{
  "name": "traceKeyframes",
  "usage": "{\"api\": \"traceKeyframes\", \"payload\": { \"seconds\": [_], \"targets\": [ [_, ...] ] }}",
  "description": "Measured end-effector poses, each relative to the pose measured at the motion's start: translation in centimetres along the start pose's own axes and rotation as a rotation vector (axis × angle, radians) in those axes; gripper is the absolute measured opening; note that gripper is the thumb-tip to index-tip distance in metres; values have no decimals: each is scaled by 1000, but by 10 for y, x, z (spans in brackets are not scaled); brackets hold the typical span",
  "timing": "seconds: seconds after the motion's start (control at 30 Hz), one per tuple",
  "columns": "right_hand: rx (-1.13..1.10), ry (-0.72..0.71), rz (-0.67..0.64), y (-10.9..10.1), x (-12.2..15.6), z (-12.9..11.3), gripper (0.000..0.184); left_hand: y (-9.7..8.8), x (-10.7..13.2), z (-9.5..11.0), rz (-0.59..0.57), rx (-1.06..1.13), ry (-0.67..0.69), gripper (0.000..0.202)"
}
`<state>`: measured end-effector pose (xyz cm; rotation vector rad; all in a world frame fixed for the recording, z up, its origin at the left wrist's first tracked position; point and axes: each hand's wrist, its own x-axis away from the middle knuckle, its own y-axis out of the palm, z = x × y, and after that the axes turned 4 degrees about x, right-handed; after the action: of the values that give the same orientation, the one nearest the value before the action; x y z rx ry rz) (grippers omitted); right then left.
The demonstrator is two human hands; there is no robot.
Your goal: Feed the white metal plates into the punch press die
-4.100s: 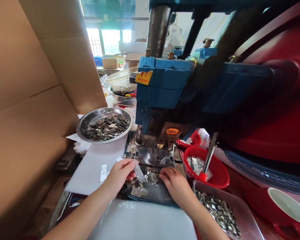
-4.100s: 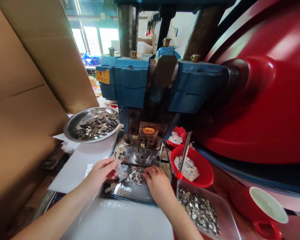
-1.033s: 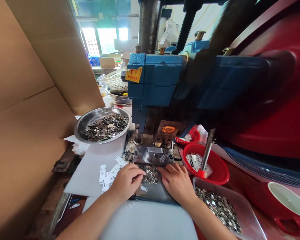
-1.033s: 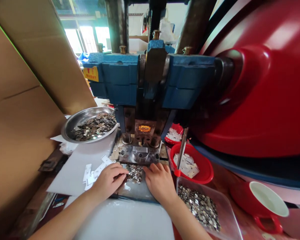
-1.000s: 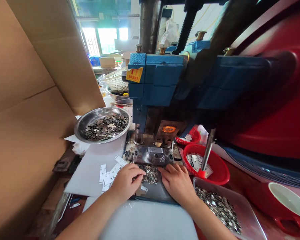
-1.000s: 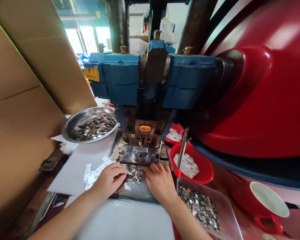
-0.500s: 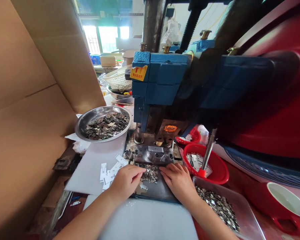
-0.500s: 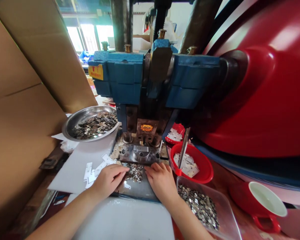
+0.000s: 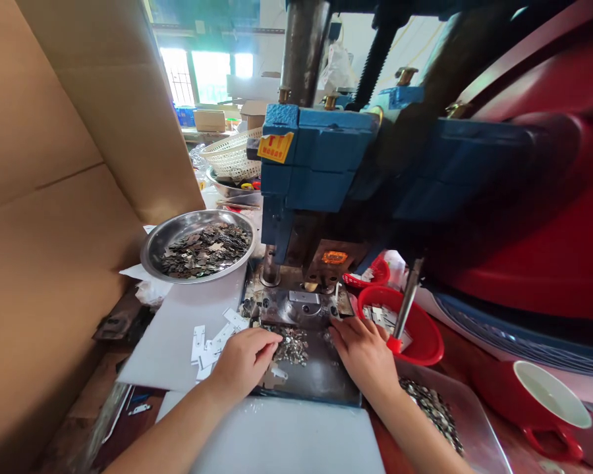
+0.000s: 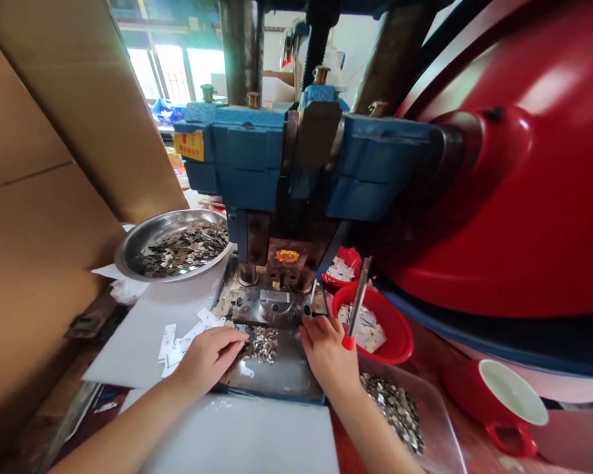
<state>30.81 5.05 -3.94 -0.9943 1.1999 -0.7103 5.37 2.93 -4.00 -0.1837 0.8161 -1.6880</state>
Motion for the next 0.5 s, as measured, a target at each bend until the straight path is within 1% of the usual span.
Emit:
{"api": "traceKeyframes", "payload": {
  "seconds": [0.13,0.27,0.4,0.5],
  "targets": [
    [38,10,-1,2,6,1,22,-1,-1,1,-1,-1,-5,22],
    [6,0,10,2,7,1,21,-1,0,3,-1,2,-4,22],
    [-45,-20,10,0,3,-1,20,-2,0,5,27,22,-22,21],
    [-109,6,52,-1,-6,-5,21,-4,-4,9,64,48,-62,21]
  ]
}}
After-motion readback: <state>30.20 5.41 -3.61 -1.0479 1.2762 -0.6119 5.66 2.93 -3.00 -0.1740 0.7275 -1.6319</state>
